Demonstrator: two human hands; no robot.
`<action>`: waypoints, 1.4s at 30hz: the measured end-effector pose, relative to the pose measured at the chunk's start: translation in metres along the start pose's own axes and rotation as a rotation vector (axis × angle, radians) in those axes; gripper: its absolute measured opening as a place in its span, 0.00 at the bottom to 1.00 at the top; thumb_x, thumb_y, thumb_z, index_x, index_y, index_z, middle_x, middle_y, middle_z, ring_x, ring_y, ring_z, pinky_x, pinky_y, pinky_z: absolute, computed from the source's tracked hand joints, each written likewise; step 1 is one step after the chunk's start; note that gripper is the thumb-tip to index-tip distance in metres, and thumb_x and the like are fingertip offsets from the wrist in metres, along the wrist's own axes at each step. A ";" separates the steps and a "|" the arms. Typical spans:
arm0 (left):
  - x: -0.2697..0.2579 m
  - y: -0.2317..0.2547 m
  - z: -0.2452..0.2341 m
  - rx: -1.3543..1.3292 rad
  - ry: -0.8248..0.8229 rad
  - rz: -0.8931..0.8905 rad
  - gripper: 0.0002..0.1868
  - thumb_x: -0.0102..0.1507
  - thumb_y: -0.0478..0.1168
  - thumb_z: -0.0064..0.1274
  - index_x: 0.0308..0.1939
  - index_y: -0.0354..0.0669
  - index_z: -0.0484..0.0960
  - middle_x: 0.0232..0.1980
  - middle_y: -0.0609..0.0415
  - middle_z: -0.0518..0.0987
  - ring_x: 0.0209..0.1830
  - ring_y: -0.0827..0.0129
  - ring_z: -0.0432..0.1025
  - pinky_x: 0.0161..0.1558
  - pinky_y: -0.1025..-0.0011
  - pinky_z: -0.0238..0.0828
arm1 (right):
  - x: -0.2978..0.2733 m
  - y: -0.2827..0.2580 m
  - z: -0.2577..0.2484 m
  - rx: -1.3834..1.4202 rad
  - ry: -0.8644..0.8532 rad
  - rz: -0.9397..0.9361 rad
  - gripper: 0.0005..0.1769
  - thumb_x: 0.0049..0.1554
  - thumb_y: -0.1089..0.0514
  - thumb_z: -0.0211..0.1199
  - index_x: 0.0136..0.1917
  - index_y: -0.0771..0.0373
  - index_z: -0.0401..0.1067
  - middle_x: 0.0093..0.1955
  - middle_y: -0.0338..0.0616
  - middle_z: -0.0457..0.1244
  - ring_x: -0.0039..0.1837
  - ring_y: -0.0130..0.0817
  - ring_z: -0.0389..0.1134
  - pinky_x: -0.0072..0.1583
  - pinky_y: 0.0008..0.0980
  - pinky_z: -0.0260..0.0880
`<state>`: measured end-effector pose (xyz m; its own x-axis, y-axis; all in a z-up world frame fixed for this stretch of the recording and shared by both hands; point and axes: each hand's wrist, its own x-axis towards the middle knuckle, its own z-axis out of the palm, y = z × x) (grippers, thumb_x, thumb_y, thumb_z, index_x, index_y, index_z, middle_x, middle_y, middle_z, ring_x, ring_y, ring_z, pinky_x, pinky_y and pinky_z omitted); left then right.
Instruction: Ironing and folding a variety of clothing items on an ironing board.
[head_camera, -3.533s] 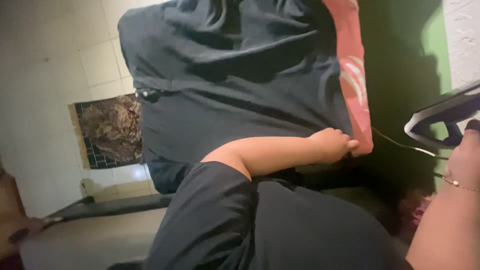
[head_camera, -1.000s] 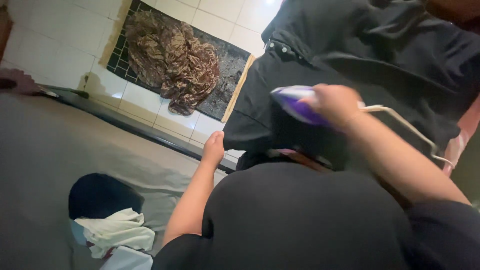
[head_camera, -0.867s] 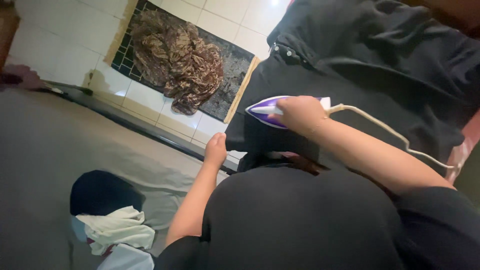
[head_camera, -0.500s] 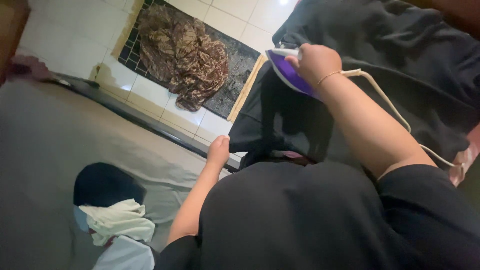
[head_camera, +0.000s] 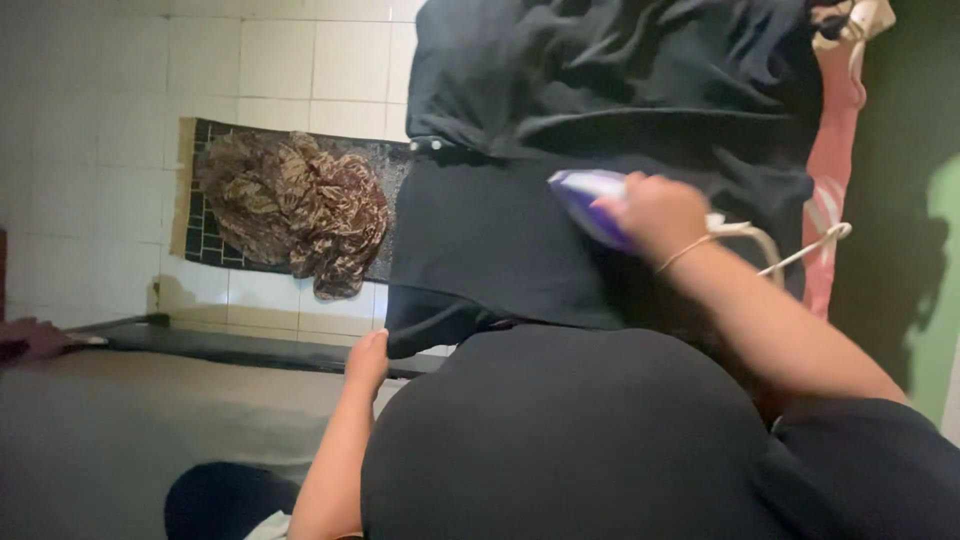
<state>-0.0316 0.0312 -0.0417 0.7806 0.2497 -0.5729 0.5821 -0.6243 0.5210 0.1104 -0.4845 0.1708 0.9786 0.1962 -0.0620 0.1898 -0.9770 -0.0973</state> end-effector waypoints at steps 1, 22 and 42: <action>0.001 0.001 -0.001 0.014 0.005 -0.017 0.24 0.68 0.54 0.40 0.48 0.39 0.83 0.49 0.36 0.81 0.53 0.42 0.75 0.55 0.54 0.68 | 0.000 0.030 0.006 -0.040 0.011 0.129 0.32 0.63 0.30 0.58 0.44 0.62 0.75 0.37 0.53 0.69 0.38 0.50 0.72 0.41 0.47 0.72; 0.014 0.066 0.012 -0.201 -0.003 -0.019 0.44 0.67 0.72 0.37 0.68 0.35 0.71 0.65 0.39 0.75 0.65 0.50 0.68 0.65 0.59 0.60 | -0.130 0.027 0.006 0.226 -0.117 0.398 0.29 0.59 0.32 0.58 0.50 0.61 0.73 0.41 0.56 0.69 0.44 0.58 0.72 0.48 0.53 0.72; 0.000 0.080 -0.055 -0.250 -0.110 -0.133 0.29 0.64 0.59 0.54 0.57 0.39 0.82 0.47 0.46 0.83 0.44 0.59 0.75 0.48 0.59 0.70 | -0.196 0.259 -0.024 0.560 0.159 0.916 0.26 0.61 0.49 0.70 0.60 0.73 0.71 0.48 0.59 0.69 0.48 0.49 0.71 0.52 0.49 0.69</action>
<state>0.0280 0.0216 0.0345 0.6728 0.2271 -0.7041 0.7259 -0.3867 0.5688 -0.0308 -0.7779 0.1813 0.7370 -0.6405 -0.2161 -0.6416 -0.5622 -0.5217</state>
